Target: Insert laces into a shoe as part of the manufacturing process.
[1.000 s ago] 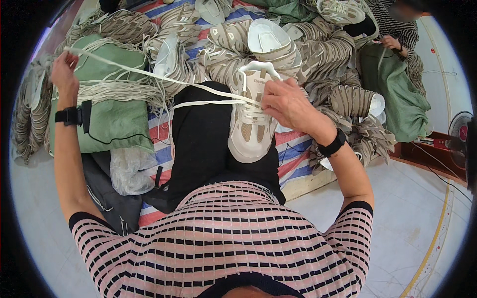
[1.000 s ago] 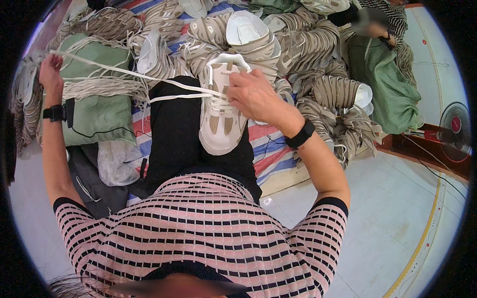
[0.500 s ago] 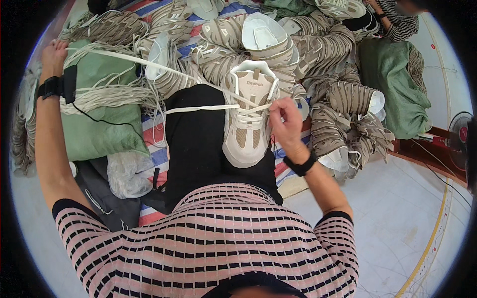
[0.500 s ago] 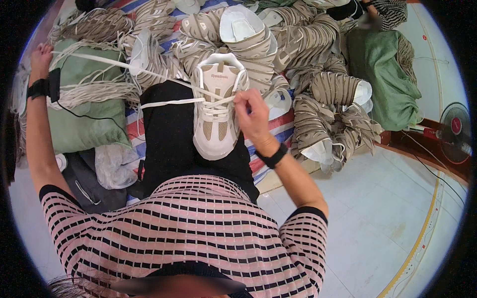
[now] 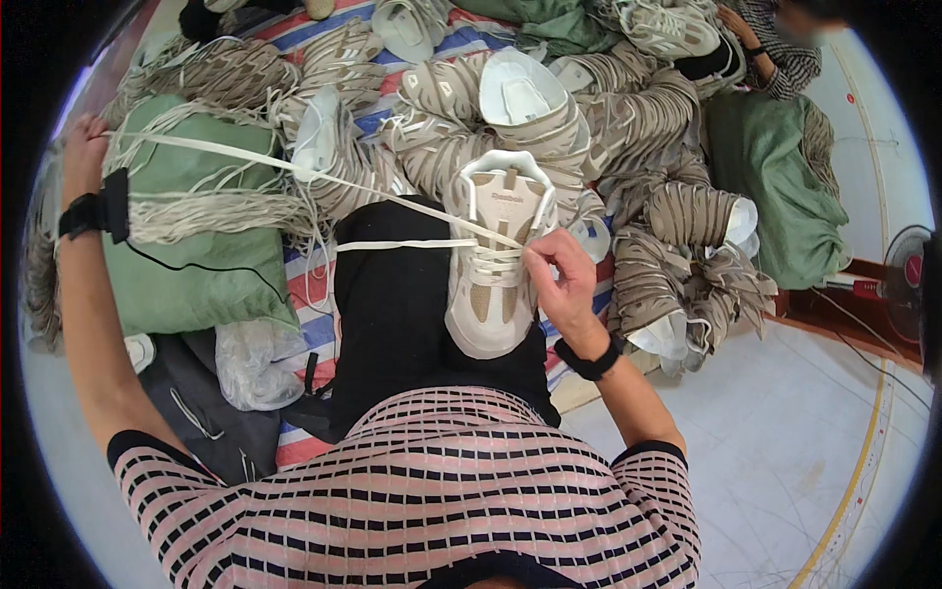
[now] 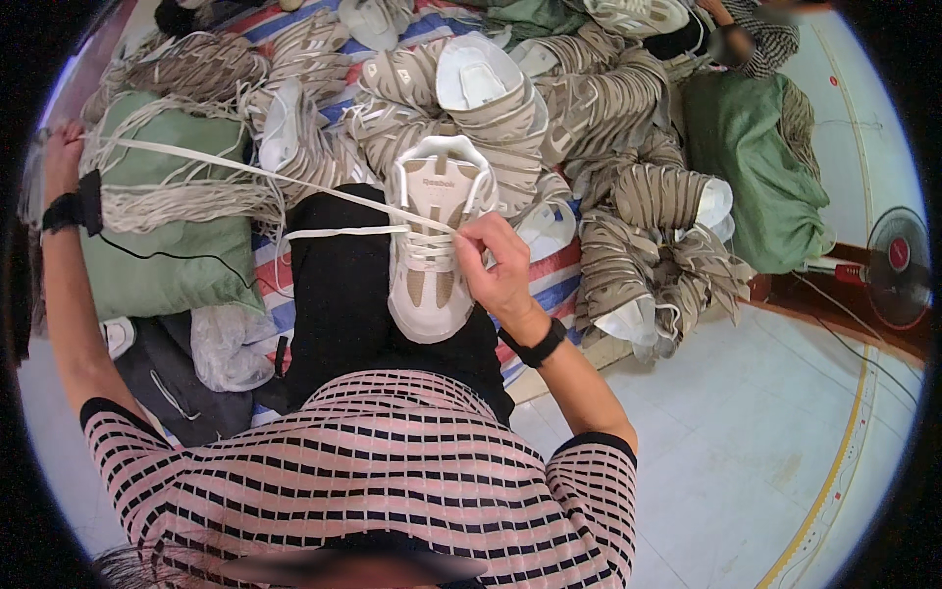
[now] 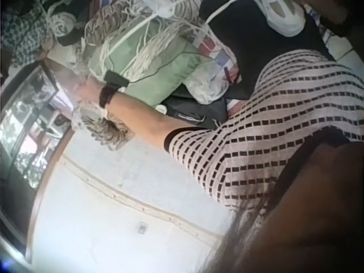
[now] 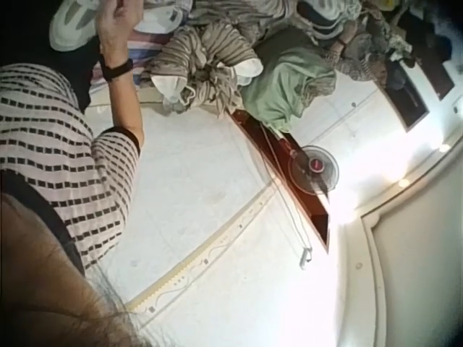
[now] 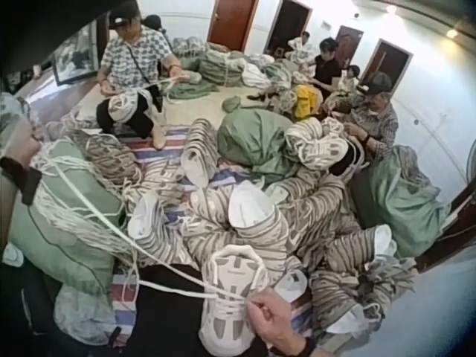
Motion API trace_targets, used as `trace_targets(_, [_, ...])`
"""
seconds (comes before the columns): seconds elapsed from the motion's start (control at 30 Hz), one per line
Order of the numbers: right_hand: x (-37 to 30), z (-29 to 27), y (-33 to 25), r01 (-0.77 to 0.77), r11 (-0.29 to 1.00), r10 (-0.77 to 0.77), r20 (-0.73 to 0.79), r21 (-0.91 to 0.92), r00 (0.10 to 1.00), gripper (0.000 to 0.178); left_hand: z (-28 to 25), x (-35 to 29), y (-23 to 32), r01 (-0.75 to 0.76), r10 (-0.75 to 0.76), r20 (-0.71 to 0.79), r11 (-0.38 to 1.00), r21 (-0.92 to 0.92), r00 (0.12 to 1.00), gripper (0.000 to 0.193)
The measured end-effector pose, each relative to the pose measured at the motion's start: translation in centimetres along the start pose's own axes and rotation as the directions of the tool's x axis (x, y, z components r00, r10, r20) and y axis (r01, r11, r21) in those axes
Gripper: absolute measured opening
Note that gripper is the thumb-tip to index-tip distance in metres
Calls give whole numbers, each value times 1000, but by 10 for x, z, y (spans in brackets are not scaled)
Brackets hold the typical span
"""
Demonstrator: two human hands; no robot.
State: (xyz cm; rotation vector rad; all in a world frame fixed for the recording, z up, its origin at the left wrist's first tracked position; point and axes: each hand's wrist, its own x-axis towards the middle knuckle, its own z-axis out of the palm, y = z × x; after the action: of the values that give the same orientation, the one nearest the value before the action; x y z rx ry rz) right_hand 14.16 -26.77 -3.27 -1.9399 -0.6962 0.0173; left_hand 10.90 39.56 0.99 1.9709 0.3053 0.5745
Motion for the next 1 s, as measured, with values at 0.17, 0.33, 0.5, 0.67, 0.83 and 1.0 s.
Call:
trace_targets(0.17, [26,27,-58,408,877,-295,387,-253,874,31,30,-75,101,-114,111,-105,993,-27,988,15])
trace_targets(0.33, [18,37,-65,493,794,-146,677,-354,721,21,-10,-69,32,325,-524,27,486,-811,851,9])
trace_targets(0.5, [25,-42,-105,-476,825,283,504,306,816,16,-53,-135,-9,93,-749,-217,348,-933,626,33])
trace_targets(0.67, [16,-149,-39,-195,468,432,-30,862,902,25,-44,-204,-43,20,-811,-291,349,-937,508,34])
trace_targets(0.83, [-43,-234,56,-161,336,723,-144,928,675,25,-15,-256,-42,295,-372,-176,889,-351,911,33])
trace_targets(1.0, [-96,-264,131,-56,361,907,-336,931,255,18,191,-239,110,362,-455,-190,851,-381,870,23])
